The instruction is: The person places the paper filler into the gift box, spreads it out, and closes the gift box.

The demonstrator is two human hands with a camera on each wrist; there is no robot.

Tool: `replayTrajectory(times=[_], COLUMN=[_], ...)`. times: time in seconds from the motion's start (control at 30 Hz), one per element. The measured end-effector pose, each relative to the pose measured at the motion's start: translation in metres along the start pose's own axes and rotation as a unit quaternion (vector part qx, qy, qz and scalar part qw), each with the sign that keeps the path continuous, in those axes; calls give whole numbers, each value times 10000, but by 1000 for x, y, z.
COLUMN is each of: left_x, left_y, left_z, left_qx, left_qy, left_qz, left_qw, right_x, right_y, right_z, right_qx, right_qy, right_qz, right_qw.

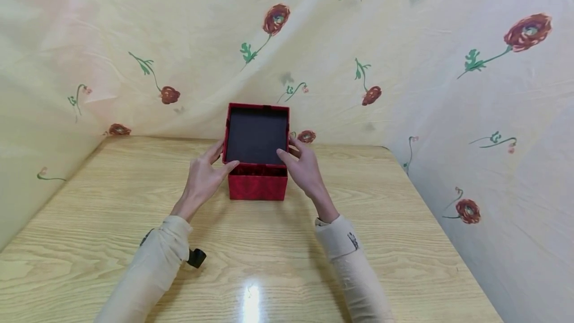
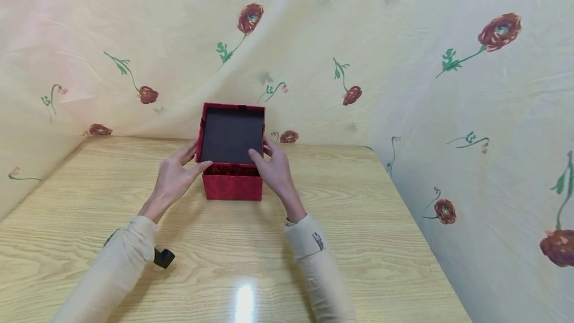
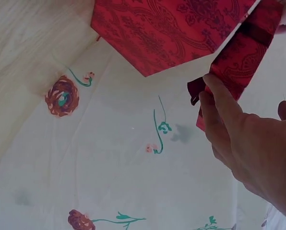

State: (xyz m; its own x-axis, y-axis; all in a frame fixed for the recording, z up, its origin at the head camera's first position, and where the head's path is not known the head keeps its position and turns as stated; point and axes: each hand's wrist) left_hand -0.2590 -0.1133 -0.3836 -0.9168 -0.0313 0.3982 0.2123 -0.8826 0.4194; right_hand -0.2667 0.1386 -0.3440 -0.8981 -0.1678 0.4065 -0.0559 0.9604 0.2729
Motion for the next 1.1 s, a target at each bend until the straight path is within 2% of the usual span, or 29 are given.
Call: replayTrajectory(times=[0.17, 0.3, 0.43, 0.6, 0.73, 0.83, 1.1], left_x=[1, 3, 3, 2, 5, 8, 13], left_y=[-2, -2, -3, -3, -3, -3, -2], left_z=[-2, -3, -3, 3, 12, 17, 23], left_qx=[123, 111, -54, -497, -1086, -1321, -982], left_qy=[-154, -211, -204, -157, 31, 124, 143], left_qz=[87, 36, -77, -44, 27, 67, -108], left_qw=[9998, 9997, 9997, 9986, 9941, 9911, 9950], right_x=[2, 4, 5, 4, 5, 6, 8], right_y=[1, 2, 1, -1, -3, -5, -4], right_z=[-3, -3, -1, 1, 1, 1, -4], right_qx=[-68, 170, 455, 499, 348, 289, 375], right_qy=[-224, -330, -330, -376, -284, -134, 343], right_qz=[-167, -153, -82, -3, 104, 164, 163], right_qw=[9996, 9992, 9984, 9980, 9989, 9994, 9986])
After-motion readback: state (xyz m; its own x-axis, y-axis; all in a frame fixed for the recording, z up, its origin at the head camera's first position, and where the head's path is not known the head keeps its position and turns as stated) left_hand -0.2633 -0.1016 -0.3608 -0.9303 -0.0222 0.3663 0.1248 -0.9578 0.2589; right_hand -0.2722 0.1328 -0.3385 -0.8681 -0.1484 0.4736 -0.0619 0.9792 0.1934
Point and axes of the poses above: each hand's wrist, its own x-axis towards the middle knuckle, its own y-axis out of the back of the hand, z = x × y, and after that the axes turned 7 degrees about y, right-handed
